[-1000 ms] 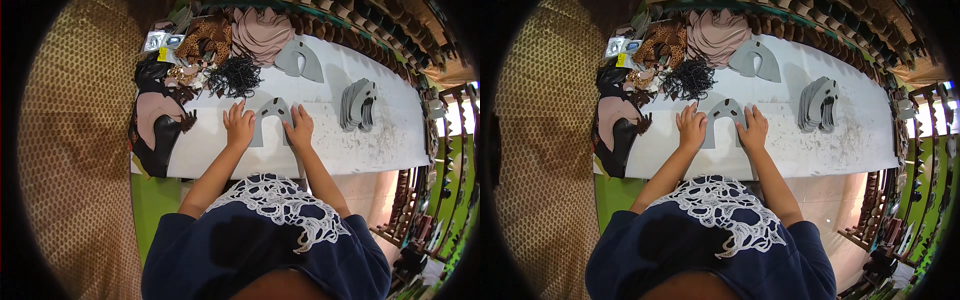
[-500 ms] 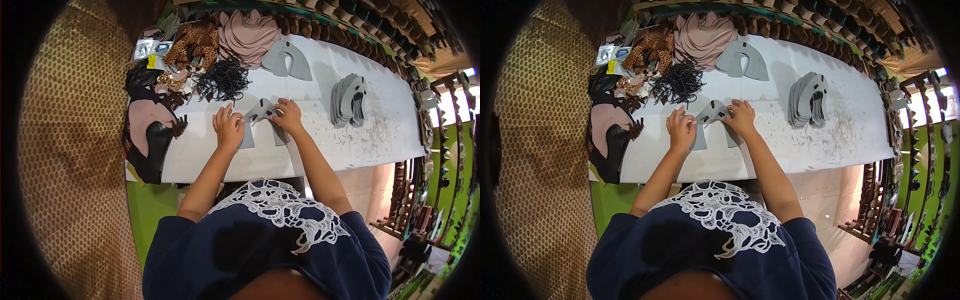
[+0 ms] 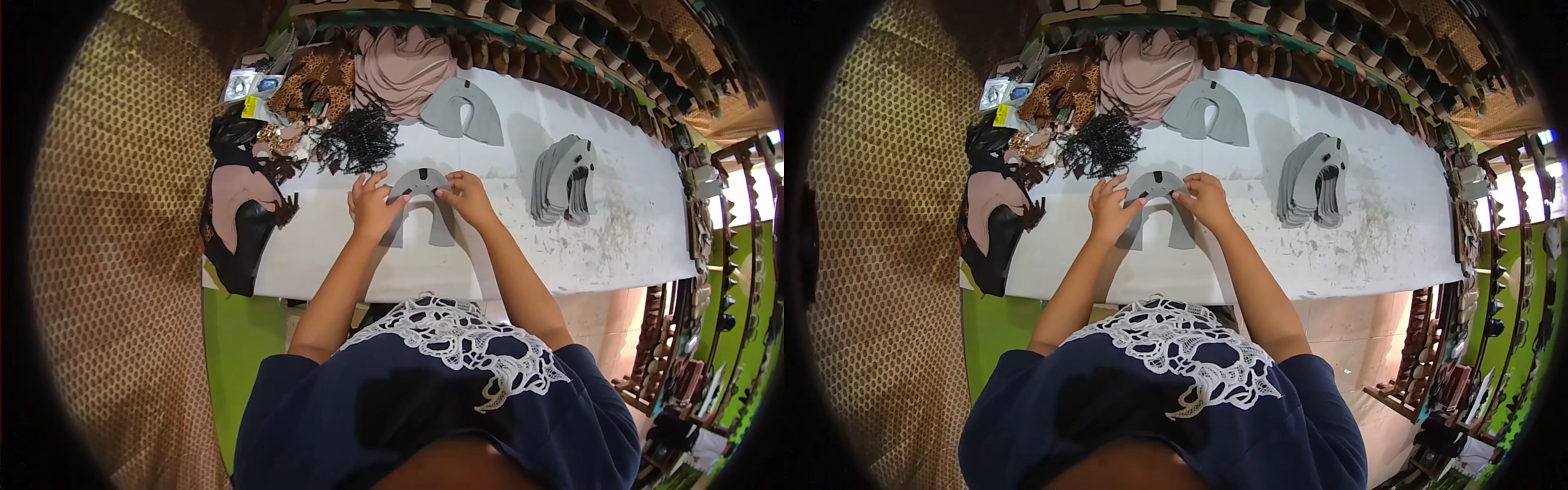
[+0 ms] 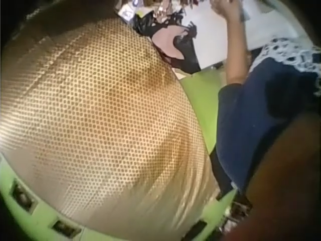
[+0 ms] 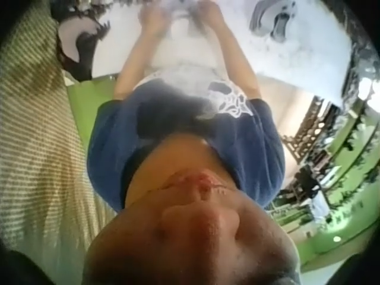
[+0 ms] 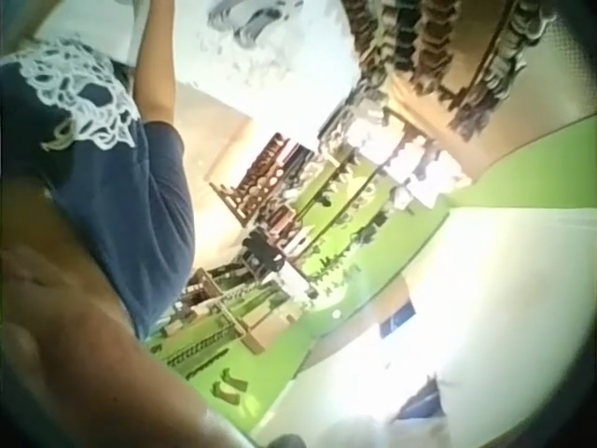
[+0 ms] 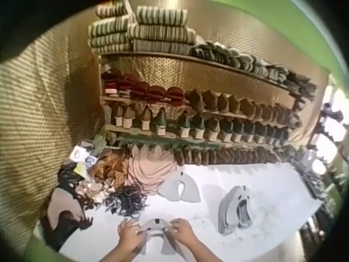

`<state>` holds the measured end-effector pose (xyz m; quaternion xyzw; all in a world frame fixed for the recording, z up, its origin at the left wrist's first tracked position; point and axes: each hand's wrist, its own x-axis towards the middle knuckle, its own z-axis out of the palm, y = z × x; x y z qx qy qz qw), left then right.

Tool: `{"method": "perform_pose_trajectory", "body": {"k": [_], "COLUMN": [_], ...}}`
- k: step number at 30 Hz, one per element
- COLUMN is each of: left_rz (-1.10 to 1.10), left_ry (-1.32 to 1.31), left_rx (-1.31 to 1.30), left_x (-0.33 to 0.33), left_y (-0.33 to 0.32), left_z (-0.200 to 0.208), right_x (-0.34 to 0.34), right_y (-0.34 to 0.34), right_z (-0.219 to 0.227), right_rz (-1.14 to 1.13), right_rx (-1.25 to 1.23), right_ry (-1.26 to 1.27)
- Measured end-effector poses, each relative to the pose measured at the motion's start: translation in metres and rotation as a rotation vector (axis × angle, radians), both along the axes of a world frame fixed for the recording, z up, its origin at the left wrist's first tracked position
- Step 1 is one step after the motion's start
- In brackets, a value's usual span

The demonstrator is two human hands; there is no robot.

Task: Assembling shoe upper components on a workbench.

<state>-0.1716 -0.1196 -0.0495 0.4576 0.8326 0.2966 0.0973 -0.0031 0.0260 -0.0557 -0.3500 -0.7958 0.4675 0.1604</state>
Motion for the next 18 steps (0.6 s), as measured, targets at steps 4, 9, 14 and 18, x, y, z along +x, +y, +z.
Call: {"method": "perform_pose_trajectory", "body": {"k": [4,9,14,18], "left_rz": [-0.081,-0.225,-0.399,-0.426], "left_ry": [-0.096,-0.023,0.06,0.057], "left_rx": [0.064,0.137,0.11,0.118], "left_x": [0.029,0.098,0.166,0.203], "left_y": [0.017,0.054,0.103,0.14], "left_z": [0.026,0.061,0.085,0.082], "right_x": [0.043,0.125,0.206,0.246], "right_y": [0.002,0.018,0.049,0.081], "right_z": [0.029,0.068,0.093,0.098], "right_rz": [-0.035,-0.165,-0.298,-0.38], "right_rx": [0.155,0.13,-0.025,-0.082], "right_ry": [0.067,0.09,0.041,0.105]}}
